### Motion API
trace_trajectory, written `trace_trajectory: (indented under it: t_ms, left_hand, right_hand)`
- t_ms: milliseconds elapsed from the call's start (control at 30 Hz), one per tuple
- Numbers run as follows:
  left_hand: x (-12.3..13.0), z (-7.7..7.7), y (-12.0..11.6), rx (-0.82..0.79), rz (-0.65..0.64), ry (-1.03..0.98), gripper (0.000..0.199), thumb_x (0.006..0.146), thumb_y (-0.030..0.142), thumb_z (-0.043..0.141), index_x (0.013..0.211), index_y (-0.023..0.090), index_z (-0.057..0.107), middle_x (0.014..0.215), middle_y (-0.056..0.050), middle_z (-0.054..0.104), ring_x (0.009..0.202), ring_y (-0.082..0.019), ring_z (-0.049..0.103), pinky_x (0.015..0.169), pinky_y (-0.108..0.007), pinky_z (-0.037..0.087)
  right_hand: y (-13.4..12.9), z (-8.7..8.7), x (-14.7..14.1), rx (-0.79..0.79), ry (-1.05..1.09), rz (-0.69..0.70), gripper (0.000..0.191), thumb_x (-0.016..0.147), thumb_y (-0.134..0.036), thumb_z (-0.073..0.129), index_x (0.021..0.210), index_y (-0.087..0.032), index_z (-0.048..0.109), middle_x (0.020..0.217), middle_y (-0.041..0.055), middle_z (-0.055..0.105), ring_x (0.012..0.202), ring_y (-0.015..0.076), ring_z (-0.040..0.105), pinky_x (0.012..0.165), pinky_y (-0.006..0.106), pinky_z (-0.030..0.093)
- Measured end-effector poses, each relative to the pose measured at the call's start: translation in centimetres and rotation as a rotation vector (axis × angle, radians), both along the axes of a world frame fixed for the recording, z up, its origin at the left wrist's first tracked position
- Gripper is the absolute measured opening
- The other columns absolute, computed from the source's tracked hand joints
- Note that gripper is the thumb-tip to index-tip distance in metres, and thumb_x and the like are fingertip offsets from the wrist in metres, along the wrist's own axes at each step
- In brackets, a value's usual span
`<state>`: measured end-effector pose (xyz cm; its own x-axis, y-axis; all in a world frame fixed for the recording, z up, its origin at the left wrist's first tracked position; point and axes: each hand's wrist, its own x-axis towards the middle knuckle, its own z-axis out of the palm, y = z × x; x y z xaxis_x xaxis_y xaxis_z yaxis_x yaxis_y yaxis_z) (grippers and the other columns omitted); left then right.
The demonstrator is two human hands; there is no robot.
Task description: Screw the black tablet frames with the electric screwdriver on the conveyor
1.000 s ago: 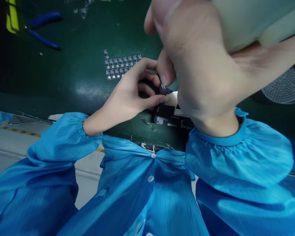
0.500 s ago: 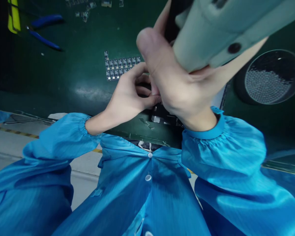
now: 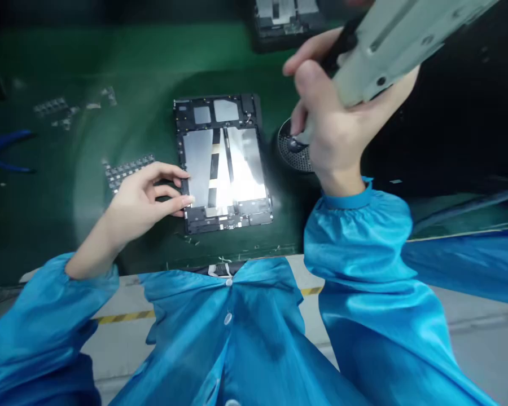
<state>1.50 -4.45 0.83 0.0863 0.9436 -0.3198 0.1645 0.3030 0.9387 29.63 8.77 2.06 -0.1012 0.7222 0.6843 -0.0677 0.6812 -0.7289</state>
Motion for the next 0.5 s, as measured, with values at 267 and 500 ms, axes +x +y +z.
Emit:
trace_trajectory:
  t_ms: [267, 500]
  left_hand:
    - [-1.2, 1.7, 2.5, -0.152, -0.172, 0.2, 0.047, 0.08, 0.034, 0.1, 0.124, 0.028, 0.084, 0.105, -0.006, 0.084, 0.082, -0.02, 0.084, 0.078, -0.027, 0.072]
    - [-1.2, 1.6, 2.0, -0.117, -0.148, 0.228, 0.045, 0.078, 0.039, 0.102, 0.119, 0.03, 0.086, 0.107, -0.006, 0.084, 0.085, -0.023, 0.084, 0.076, -0.032, 0.073]
  right_hand:
    - [2.9, -2.7, 3.0, 0.081, 0.038, 0.015, 0.037, 0.102, -0.034, 0.07, 0.121, -0.019, 0.041, 0.078, -0.0026, 0.047, 0.057, 0.0026, 0.05, 0.047, 0.024, 0.03]
    - [2.9, -2.9, 3.0, 0.06, 0.031, -0.029, 0.035, 0.1, -0.035, 0.073, 0.12, -0.019, 0.049, 0.106, 0.0023, 0.056, 0.061, 0.0001, 0.053, 0.049, 0.026, 0.034]
